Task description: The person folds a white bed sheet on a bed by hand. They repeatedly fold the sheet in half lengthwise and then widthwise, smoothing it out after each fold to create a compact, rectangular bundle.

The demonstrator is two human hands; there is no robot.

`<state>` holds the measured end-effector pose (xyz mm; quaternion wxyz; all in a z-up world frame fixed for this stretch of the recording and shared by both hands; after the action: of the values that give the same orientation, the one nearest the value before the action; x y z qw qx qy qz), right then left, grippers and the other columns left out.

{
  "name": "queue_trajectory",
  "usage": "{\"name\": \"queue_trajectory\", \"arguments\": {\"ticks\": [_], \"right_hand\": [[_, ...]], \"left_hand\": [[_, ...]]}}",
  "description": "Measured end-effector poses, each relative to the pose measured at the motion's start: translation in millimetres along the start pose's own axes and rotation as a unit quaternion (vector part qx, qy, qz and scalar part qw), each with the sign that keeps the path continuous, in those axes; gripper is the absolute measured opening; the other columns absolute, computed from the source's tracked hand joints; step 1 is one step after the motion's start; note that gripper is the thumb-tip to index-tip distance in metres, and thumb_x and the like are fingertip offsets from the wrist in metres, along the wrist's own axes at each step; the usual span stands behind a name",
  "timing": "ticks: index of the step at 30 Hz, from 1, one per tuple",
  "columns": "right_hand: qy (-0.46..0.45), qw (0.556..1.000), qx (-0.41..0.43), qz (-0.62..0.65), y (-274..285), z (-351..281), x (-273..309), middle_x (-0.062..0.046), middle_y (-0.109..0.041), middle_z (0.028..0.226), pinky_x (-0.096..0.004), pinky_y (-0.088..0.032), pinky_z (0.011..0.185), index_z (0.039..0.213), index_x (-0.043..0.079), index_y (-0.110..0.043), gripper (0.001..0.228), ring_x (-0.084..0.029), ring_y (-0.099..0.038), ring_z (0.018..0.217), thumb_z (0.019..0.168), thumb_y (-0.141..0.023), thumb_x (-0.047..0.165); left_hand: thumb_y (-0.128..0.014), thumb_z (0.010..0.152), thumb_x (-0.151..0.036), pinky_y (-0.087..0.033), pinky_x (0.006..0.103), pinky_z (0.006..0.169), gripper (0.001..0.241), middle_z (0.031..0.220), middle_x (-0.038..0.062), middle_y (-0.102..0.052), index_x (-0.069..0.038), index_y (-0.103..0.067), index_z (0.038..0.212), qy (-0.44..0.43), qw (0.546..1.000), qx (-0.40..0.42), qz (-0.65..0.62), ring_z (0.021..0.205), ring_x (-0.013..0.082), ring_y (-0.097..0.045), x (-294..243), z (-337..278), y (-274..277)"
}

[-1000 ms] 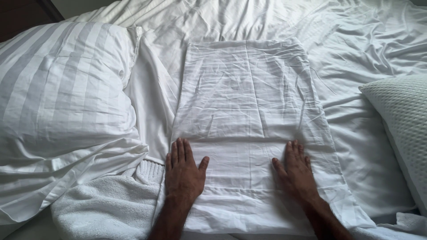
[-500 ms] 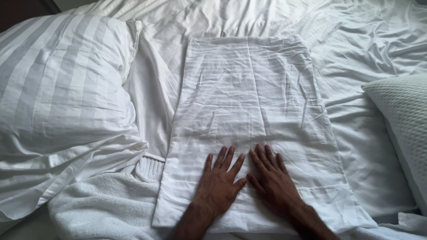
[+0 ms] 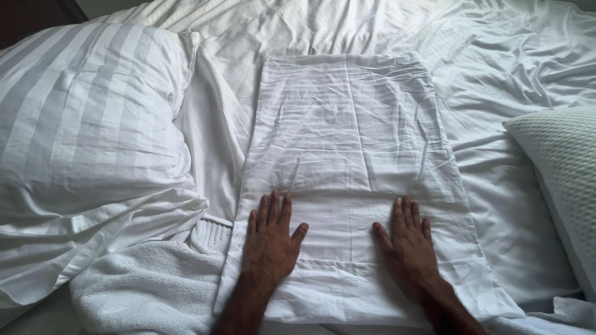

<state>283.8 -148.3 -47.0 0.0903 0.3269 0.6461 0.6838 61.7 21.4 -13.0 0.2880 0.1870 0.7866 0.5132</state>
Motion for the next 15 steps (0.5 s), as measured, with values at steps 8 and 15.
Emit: {"name": "queue_trajectory", "arguments": {"ticks": [8,15], "right_hand": [[-0.039,0.998,-0.041,-0.011,-34,22,-71,-0.02,-0.006,0.171,-0.057,-0.004,0.123,0.161,0.001,-0.01,0.095,-0.033,0.0,0.158,0.097,-0.034,0.067],[-0.112,0.992,-0.06,-0.008,-11,13,-60,-0.019,-0.006,0.171,-0.057,-0.004,0.122,0.161,0.0,-0.012,0.093,-0.033,-0.002,0.158,0.098,-0.037,0.065]], "left_hand": [[-0.021,0.101,-0.066,0.003,0.0457,0.125,0.083,0.172,0.01,0.006,-0.014,0.0,0.163,0.042,0.998,-0.041,0.012,0.158,0.0279,0.008,19,8,-6],[-0.026,0.101,-0.065,0.0,0.0488,0.124,0.086,0.171,0.015,0.0,-0.008,-0.006,0.162,0.086,0.991,-0.097,0.018,0.157,0.0299,0.002,21,3,2]]}}
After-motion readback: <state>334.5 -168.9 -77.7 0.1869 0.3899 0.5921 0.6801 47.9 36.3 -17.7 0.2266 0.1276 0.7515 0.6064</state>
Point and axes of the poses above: each hand's wrist, its own z-axis towards the middle knuckle, its own y-axis out of the back of the hand, x = y × z, the point moved 3 cm from there along z, towards the middle knuckle
